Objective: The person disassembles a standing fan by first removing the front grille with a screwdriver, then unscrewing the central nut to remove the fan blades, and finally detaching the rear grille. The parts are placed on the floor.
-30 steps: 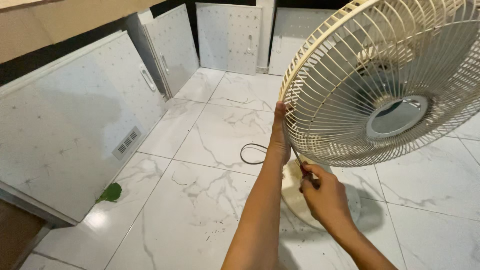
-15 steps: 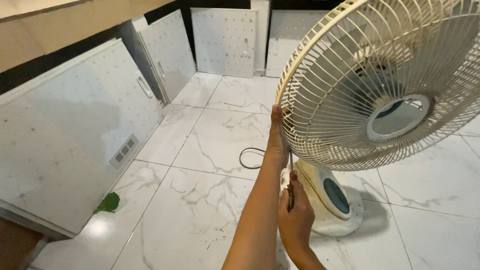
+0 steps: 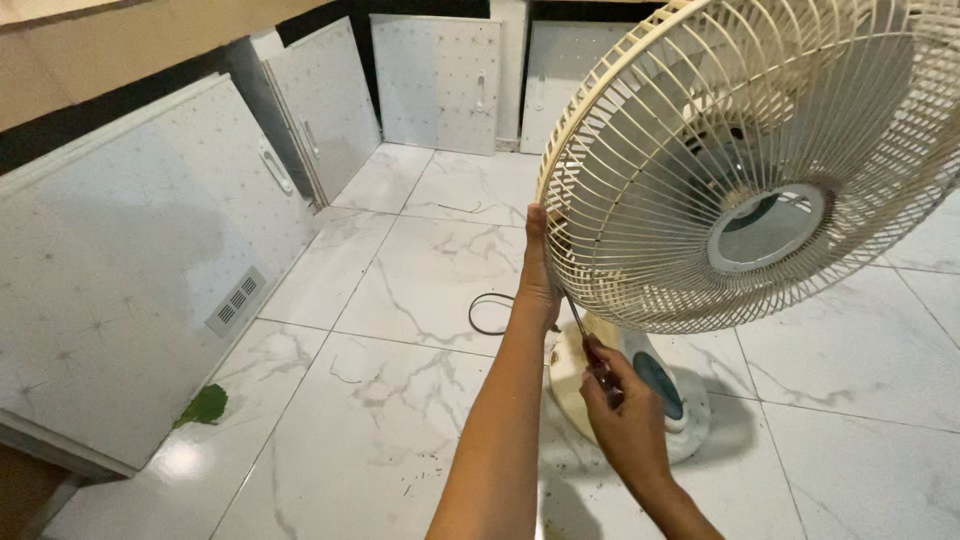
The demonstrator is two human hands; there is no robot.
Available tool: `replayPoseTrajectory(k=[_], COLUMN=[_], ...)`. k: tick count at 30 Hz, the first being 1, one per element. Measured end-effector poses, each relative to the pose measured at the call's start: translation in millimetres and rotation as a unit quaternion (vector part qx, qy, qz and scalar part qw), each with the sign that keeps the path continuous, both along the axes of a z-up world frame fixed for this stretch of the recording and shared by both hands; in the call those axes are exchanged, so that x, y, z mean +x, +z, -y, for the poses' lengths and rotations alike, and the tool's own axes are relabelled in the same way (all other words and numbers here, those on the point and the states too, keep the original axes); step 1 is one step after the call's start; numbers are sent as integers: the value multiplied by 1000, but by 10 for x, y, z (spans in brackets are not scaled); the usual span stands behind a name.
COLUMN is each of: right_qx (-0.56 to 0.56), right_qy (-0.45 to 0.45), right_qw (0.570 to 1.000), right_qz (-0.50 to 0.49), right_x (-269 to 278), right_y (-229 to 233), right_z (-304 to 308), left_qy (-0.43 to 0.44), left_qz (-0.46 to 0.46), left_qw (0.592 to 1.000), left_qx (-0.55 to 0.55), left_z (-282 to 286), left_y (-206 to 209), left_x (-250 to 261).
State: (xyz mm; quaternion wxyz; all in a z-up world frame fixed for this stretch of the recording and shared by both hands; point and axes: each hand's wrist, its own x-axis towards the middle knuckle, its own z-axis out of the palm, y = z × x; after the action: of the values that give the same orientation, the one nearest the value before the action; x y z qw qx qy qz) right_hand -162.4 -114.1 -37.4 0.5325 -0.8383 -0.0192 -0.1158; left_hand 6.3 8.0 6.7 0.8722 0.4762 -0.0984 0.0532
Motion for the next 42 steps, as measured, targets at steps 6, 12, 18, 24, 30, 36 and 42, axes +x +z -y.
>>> replayPoseTrajectory(k=[6, 12, 18, 24, 30, 36, 42], right_qx=[-38, -53, -89, -22, 188, 84, 42], right_qy=[41, 40, -50, -90, -44, 23, 22], right_qw=[982, 981, 990, 992, 968, 993, 998], right_qz=[-178, -181, 97, 86, -157, -80, 32], right_x=[157, 207, 18, -30, 114, 254, 185], right_y=[496, 657, 141, -200, -362, -565, -453], right_z=[326, 332, -232, -536, -761, -812, -476], left_qy=[-26, -29, -27, -33, -19, -10, 25], left_qz=[-8, 15, 35, 38, -2, 8, -46], left_qw=[1000, 998, 996, 996, 997, 997, 998], left_qx=[-6, -52, -82, -77, -71, -71, -34], left_z=[-79, 2, -8, 20, 50, 53, -8], left_y=[-79, -125, -183, -177, -130, -131, -98], left_x=[-28, 48, 59, 69, 51, 27, 39])
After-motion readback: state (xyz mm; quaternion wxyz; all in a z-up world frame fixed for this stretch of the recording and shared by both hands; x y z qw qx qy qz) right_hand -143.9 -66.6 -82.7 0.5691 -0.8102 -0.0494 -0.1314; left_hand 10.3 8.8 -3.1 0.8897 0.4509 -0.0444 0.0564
